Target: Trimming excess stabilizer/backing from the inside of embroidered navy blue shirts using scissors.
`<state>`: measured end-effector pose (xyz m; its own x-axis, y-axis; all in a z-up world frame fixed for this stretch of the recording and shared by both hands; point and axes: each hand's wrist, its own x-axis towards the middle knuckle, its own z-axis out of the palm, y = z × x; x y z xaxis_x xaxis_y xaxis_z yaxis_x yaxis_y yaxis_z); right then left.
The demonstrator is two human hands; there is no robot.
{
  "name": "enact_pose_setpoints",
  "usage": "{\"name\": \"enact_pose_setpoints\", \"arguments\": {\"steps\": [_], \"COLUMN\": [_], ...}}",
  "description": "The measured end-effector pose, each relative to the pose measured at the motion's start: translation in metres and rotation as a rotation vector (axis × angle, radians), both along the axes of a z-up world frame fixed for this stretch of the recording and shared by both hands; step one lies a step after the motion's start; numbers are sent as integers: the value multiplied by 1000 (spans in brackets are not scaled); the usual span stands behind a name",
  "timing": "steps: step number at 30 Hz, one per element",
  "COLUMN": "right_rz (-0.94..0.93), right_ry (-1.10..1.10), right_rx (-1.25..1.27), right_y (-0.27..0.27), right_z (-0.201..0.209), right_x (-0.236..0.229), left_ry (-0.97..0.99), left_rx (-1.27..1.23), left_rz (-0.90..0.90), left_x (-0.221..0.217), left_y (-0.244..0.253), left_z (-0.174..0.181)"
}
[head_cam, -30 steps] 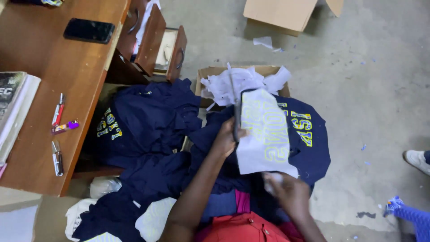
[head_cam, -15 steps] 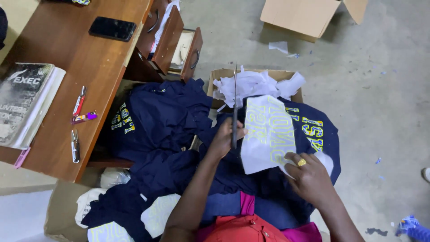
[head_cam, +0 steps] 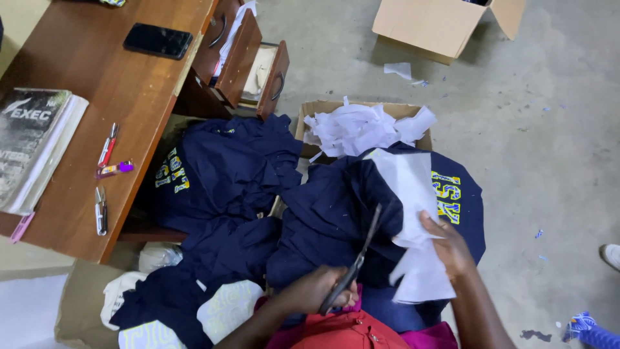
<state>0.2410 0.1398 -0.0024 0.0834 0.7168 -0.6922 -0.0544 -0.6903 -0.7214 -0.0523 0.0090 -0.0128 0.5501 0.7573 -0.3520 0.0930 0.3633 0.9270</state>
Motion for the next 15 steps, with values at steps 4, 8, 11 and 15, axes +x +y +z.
{"name": "enact_pose_setpoints", "arguments": {"steps": [4,8,11,15], "right_rz": [-18,-34,-10,-15], "right_ry": [220,298,330,304], "right_rx": [198,271,333,391], "right_y": [-29,-39,-46,-49], "right_z": [2,-9,13,18], "right_x": [-25,-25,-34,-35], "left_ry": [356,560,597,632], "left_rx": [442,298,192,196], "left_rz": [-88,-149,-196,-214], "left_x": [-8,-27,-33,-31], "left_y": [-24,-35,-37,-42], "left_z": [-1,19,29,27]}}
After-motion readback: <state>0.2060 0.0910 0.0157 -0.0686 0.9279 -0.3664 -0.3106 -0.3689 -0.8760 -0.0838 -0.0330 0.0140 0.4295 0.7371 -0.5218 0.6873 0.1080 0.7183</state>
